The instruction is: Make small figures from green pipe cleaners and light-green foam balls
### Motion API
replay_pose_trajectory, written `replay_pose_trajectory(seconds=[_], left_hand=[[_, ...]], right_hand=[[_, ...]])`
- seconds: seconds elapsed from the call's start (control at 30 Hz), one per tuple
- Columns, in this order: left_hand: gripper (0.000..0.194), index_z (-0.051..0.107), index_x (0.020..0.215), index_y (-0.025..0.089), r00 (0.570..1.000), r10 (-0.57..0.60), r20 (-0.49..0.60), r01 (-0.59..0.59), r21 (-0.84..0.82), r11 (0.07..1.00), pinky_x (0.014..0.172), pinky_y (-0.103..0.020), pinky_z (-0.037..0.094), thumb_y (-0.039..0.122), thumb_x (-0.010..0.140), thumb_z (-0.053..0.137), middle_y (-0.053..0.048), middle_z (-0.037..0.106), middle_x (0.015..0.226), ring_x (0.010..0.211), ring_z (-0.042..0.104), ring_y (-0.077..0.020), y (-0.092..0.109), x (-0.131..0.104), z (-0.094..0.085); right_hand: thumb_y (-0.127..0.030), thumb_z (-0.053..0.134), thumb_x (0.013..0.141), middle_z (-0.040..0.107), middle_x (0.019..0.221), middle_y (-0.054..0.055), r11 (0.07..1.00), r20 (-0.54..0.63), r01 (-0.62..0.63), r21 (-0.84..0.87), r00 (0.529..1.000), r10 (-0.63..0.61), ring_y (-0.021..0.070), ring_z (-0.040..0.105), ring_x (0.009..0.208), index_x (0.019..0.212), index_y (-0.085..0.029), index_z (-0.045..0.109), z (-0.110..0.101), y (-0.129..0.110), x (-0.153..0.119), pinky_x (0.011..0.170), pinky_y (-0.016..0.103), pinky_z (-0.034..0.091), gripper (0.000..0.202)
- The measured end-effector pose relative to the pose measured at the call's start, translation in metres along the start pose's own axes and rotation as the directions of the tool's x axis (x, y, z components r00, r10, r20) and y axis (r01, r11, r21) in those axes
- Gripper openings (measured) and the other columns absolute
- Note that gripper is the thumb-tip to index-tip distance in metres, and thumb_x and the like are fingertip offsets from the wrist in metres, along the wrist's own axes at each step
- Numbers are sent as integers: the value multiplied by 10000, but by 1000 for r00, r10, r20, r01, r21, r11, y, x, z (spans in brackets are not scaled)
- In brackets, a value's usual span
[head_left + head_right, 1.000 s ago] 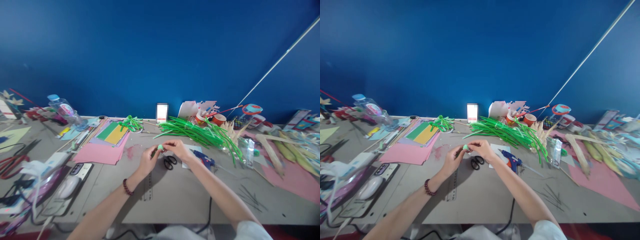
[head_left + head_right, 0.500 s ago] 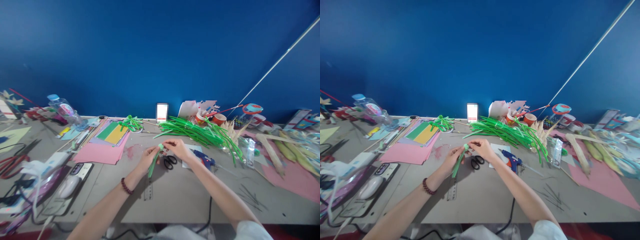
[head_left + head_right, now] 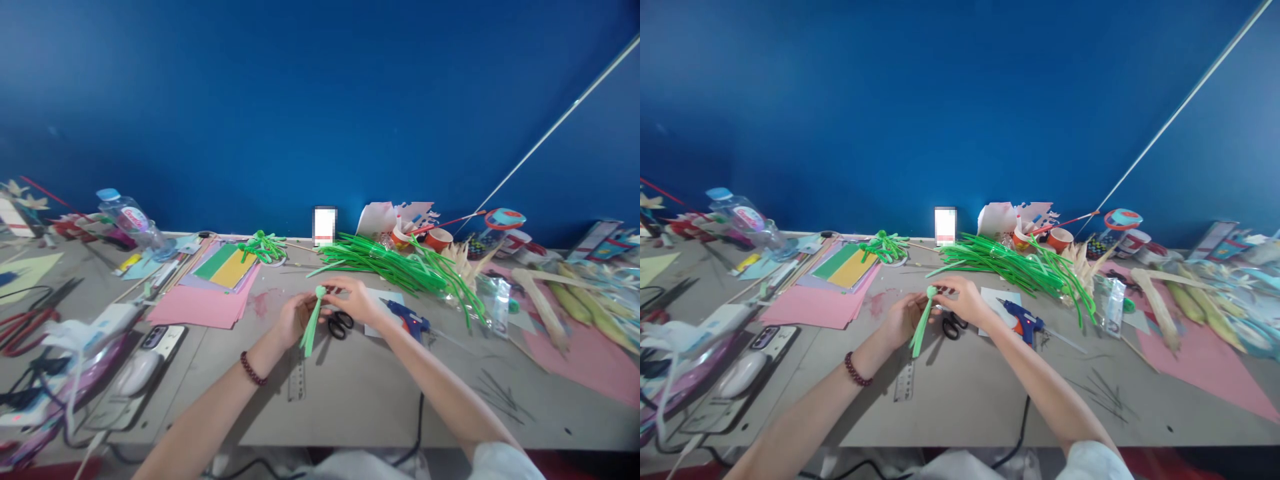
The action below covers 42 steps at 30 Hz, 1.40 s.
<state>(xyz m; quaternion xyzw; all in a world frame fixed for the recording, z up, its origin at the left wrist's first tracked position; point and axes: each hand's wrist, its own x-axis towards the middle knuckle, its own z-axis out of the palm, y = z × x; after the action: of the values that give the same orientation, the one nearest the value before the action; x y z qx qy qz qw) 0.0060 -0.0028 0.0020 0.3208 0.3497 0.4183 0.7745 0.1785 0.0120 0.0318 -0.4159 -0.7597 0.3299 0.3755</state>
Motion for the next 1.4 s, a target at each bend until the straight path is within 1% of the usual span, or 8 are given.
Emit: replay_pose_trajectory(seconds=[0.37,0.5,0.77,0.87,0.97,1.13,1.23,1.4], left_hand=[[328,700,797,129,994,70,-83,-70,-1,998,562,-245,481,414,646,760,-62,679,723,624,606,-146,-5,0,5],[374,693,787,121,997,46,-61,-45,7,999,565,-240,482,449,626,770,-54,668,692,585,588,-126,-4,-3,6],[376,686,826,136,965,227,-133,-172,333,927,482,-208,401,424,601,775,-17,639,645,477,489,-77,-5,3,-2],[307,687,795,150,904,408,-123,-266,587,765,574,-253,447,416,647,732,-51,679,716,594,568,-139,-4,1,-4],[174,694,809,197,787,615,42,-380,819,430,720,-295,459,350,766,624,-67,702,830,771,614,-191,-4,-4,-5],[215,683,897,218,709,647,283,-364,931,-8,741,-286,428,271,872,476,-68,682,834,796,617,-189,-9,-7,-10],[215,680,837,216,687,654,317,-331,938,-107,714,-284,402,269,875,475,-63,658,760,729,601,-183,-13,-5,-13],[194,643,732,201,687,647,331,-350,931,-104,667,-272,376,239,853,497,-56,606,673,662,566,-176,-14,-5,-13]], right_hand=[[-293,638,771,667,1092,63,998,53,55,-5,997,-54,193,612,890,1114,-235,662,3,6,-1,818,328,485,349],[-301,630,783,686,1047,62,1000,39,-2,-3,999,2,198,611,890,1038,-227,693,3,4,0,814,326,483,273],[-315,657,742,664,951,55,974,39,-138,180,990,133,149,605,755,990,-180,630,1,9,3,681,276,498,284],[-341,667,724,642,822,27,913,97,-258,317,966,239,133,604,673,974,-174,585,3,11,2,577,246,494,312],[-378,682,717,603,656,-19,852,144,-346,393,938,314,120,588,582,920,-179,561,5,9,2,535,237,490,310],[-464,663,738,637,650,17,759,232,-466,455,885,404,138,620,569,863,-162,608,7,4,1,493,236,490,332],[-451,663,739,640,623,9,770,264,-475,426,880,396,126,607,552,841,-155,650,8,1,0,511,227,493,313],[-352,644,749,631,591,-17,824,218,-447,348,894,392,118,585,521,837,-172,685,11,2,0,536,227,485,205]])
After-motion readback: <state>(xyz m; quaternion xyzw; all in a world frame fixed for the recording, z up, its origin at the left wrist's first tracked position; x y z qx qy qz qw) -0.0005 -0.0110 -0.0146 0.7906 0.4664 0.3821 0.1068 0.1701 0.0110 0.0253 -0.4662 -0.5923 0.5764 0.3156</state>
